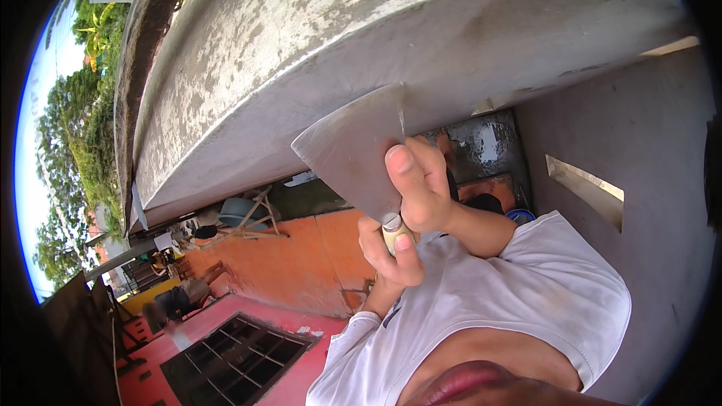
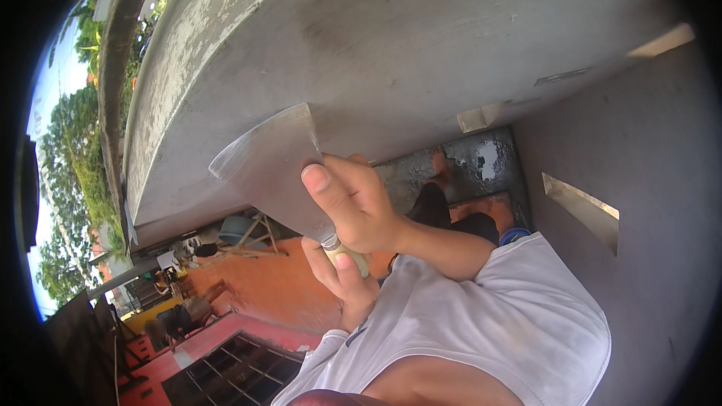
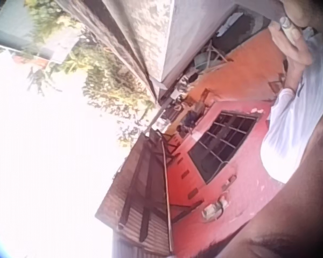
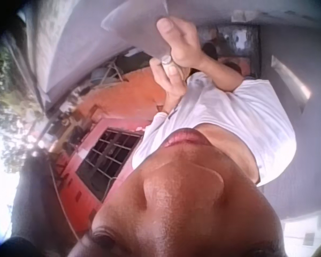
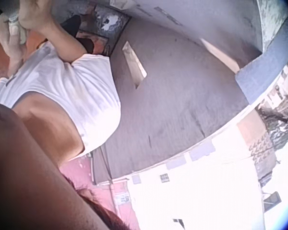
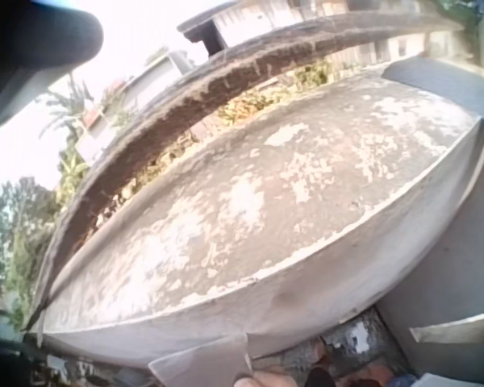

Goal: The person smooths a concrete ceiling surface using a sanding block and a trowel. They alternate between sanding and scraping motions to refine the surface texture.

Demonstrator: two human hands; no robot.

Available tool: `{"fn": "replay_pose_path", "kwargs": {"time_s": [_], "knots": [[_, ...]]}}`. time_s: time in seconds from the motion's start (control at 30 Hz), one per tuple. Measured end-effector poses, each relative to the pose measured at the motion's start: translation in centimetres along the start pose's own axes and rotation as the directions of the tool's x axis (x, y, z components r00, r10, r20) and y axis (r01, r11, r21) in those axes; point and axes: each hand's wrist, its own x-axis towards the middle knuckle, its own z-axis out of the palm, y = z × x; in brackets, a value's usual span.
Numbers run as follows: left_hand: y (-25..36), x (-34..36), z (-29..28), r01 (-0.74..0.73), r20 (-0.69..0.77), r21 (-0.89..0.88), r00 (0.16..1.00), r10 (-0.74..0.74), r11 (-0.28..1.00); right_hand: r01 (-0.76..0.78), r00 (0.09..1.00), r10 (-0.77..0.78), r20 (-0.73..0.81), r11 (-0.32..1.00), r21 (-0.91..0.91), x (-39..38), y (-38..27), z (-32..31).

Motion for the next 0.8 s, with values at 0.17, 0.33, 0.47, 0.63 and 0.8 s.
{"fn": "replay_pose_path", "kwargs": {"time_s": [0.17,0.33,0.47,0.63,0.8], "knots": [[1.1,0.0,-0.4,-0.026,0.011,0.020,1.000,0.025,0.999,-0.006,1.000,0.008,-0.020,0.993,0.118,0.5,-1.9,0.8],[1.8,0.6,0.4,-0.029,0.014,-0.100,0.999,0.031,0.995,-0.032,0.998,0.038,-0.047,0.993,0.113,0.3,-2.7,1.0],[3.4,1.7,0.8,-0.075,0.052,-0.163,0.995,0.085,0.984,-0.064,0.998,0.058,0.035,0.976,0.206,1.4,-4.6,0.7],[4.6,0.7,0.9,-0.024,0.079,-0.169,0.996,0.038,0.985,-0.150,0.989,0.143,0.047,0.965,0.213,0.5,-4.9,0.4],[5.3,0.7,0.1,0.005,0.086,-0.114,0.996,0.005,0.993,-0.138,0.989,0.147,-0.024,0.966,0.218,0.7,-5.3,1.5]]}}
